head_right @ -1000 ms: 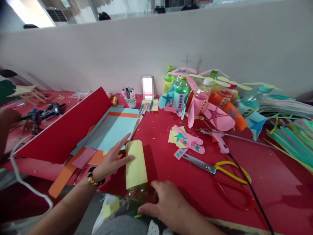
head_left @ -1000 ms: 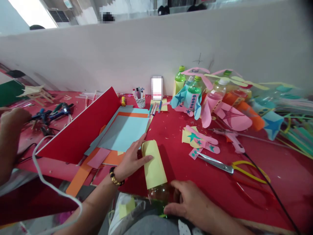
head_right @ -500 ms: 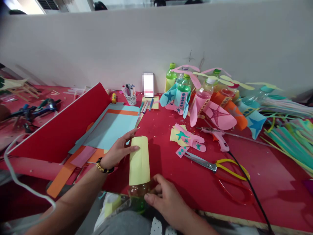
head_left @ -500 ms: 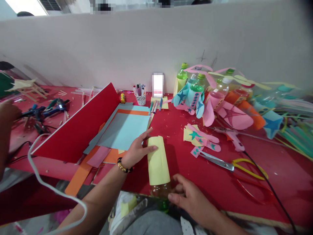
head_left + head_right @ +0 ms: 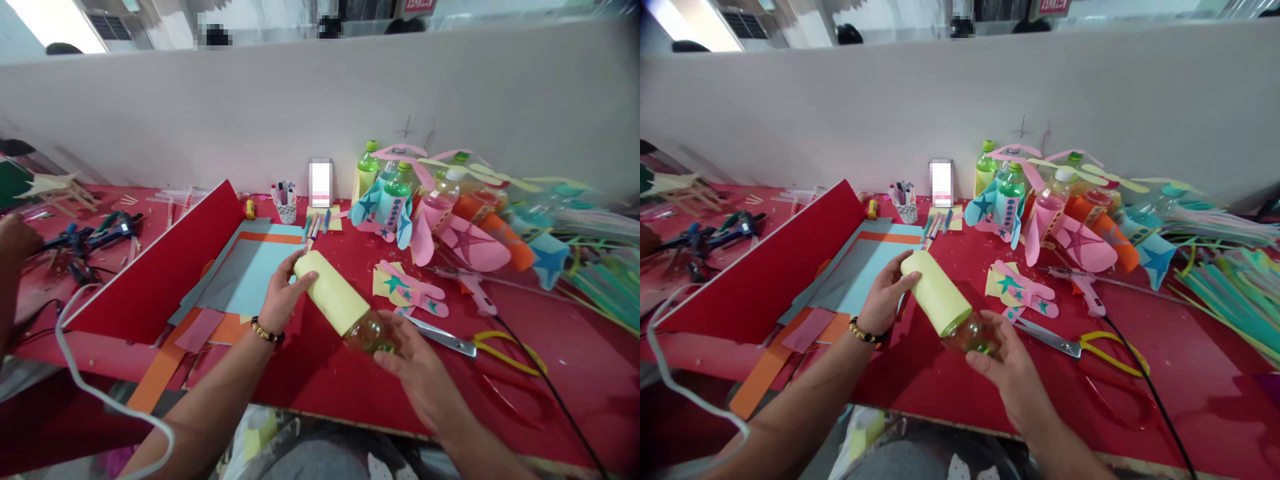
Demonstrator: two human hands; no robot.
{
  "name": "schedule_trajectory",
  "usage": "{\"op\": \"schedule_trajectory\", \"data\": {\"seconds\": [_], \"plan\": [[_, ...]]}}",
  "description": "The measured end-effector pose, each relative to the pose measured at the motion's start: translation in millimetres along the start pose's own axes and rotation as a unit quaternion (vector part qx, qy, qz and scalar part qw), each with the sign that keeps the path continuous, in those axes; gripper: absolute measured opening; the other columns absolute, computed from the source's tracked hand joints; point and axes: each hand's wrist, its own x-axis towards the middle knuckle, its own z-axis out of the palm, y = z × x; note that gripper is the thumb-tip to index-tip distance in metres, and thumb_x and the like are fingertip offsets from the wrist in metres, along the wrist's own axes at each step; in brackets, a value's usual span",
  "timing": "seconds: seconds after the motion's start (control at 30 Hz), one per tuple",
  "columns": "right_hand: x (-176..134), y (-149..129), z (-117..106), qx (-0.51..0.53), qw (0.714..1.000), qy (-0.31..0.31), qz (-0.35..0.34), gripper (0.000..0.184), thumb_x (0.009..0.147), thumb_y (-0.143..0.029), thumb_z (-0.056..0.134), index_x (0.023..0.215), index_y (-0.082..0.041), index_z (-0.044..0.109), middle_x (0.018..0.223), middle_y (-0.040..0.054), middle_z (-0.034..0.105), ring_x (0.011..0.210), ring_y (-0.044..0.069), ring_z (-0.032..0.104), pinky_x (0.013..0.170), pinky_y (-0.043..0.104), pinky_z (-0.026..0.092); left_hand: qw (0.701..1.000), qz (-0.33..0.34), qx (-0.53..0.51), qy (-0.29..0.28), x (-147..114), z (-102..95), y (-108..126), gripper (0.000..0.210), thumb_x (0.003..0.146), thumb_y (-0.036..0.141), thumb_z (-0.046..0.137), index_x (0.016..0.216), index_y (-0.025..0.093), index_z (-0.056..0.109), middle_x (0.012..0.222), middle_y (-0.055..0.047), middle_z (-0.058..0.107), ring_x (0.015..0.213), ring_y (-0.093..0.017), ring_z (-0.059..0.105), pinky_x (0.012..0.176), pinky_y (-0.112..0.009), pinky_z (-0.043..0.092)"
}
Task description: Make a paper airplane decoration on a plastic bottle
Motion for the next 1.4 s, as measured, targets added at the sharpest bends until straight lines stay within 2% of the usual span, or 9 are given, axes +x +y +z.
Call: {"op": "schedule_trajectory", "data": {"seconds": [0.13, 0.27, 0.43, 0.63, 0.87, 1.0, 1.13, 1.27, 1.4], "plan": [[36.0, -32.1, -19.9, 0.026, 0.986, 0.098, -0.131, 0.043, 0.069, -0.030, 0.081, 0.108, -0.028, 0.063, 0.115, 0.0023, 0.066, 0.099, 0.019, 0.064, 0.079, 0.031, 0.052, 0.996, 0.006, -0.083, -0.007, 11.0, 18.5, 9.6, 0.062, 0.069, 0.029, 0.080, 0.125, 0.019, 0.055, 0.121, -0.009, 0.061, 0.110, -0.024, 0.058, 0.094, -0.036, 0.047], [65.3, -70.3, -32.6, 0.068, 0.956, 0.127, -0.257, 0.028, 0.072, -0.031, 0.078, 0.097, -0.021, 0.068, 0.088, 0.0024, 0.071, 0.073, 0.014, 0.065, 0.062, 0.026, 0.053, 0.992, -0.023, -0.110, -0.050, 17.1, 36.6, 23.8, 0.060, 0.065, 0.024, 0.082, 0.119, 0.022, 0.058, 0.121, -0.005, 0.060, 0.109, -0.022, 0.058, 0.092, -0.032, 0.048], [91.6, -98.2, -38.8, 0.107, 0.911, 0.168, -0.360, 0.019, 0.076, -0.034, 0.075, 0.078, -0.017, 0.069, 0.075, 0.0020, 0.070, 0.070, 0.015, 0.067, 0.067, 0.029, 0.057, 0.983, -0.041, -0.132, -0.123, 19.7, 54.4, 24.2, 0.063, 0.068, 0.021, 0.080, 0.125, 0.027, 0.054, 0.129, -0.004, 0.053, 0.114, -0.021, 0.053, 0.091, -0.030, 0.048], [111.3, -89.4, -58.7, 0.156, 0.902, 0.235, -0.328, 0.028, 0.075, -0.047, 0.072, 0.078, -0.019, 0.067, 0.075, 0.0015, 0.072, 0.069, 0.018, 0.069, 0.069, 0.036, 0.059, 0.970, -0.040, -0.157, -0.182, 12.2, 71.9, 4.2, 0.057, 0.073, 0.016, 0.077, 0.121, 0.029, 0.050, 0.123, -0.003, 0.052, 0.112, -0.019, 0.053, 0.093, -0.030, 0.048], [105.4, -73.1, -66.7, 0.143, 0.941, 0.129, -0.278, 0.050, 0.070, -0.068, 0.066, 0.094, -0.025, 0.065, 0.108, 0.0079, 0.073, 0.095, 0.027, 0.070, 0.076, 0.043, 0.058, 0.956, -0.095, -0.176, -0.213, -6.9, 79.0, -10.2, 0.063, 0.069, 0.016, 0.080, 0.121, 0.028, 0.048, 0.120, -0.004, 0.054, 0.105, -0.018, 0.057, 0.087, -0.026, 0.049], [94.9, -71.0, -56.2, 0.135, 0.943, 0.046, -0.301, 0.070, 0.060, -0.065, 0.076, 0.117, -0.027, 0.060, 0.129, 0.0097, 0.063, 0.114, 0.031, 0.062, 0.086, 0.045, 0.055, 0.955, -0.083, -0.196, -0.206, -16.7, 82.7, -16.9, 0.063, 0.067, 0.015, 0.081, 0.119, 0.028, 0.047, 0.121, -0.004, 0.053, 0.107, -0.019, 0.056, 0.087, -0.026, 0.049], [88.1, -71.2, -50.9, 0.138, 0.941, 0.040, -0.307, 0.072, 0.058, -0.051, 0.084, 0.121, -0.028, 0.058, 0.120, 0.0081, 0.068, 0.109, 0.030, 0.065, 0.088, 0.045, 0.054, 0.953, -0.062, -0.200, -0.221, -20.9, 82.7, -23.6, 0.068, 0.065, 0.015, 0.083, 0.118, 0.030, 0.044, 0.120, -0.003, 0.052, 0.105, -0.018, 0.056, 0.086, -0.027, 0.048], [84.9, -71.4, -52.7, 0.151, 0.943, 0.057, -0.292, 0.055, 0.068, -0.043, 0.076, 0.117, -0.025, 0.061, 0.104, 0.0062, 0.073, 0.096, 0.028, 0.069, 0.086, 0.043, 0.056, 0.928, -0.073, -0.191, -0.312, -18.2, 75.3, -26.0, 0.066, 0.066, 0.035, 0.084, 0.119, 0.026, 0.046, 0.121, -0.007, 0.051, 0.105, -0.021, 0.054, 0.083, -0.028, 0.045], [83.4, -66.5, -51.3, 0.113, 0.964, -0.001, -0.242, 0.057, 0.069, -0.046, 0.074, 0.120, -0.026, 0.059, 0.102, 0.0065, 0.072, 0.090, 0.027, 0.069, 0.077, 0.041, 0.058, 0.910, -0.122, -0.174, -0.356, -13.9, 69.4, -21.9, 0.057, 0.086, 0.059, 0.056, 0.128, 0.021, 0.048, 0.121, -0.012, 0.054, 0.106, -0.025, 0.055, 0.086, -0.034, 0.043]]}}
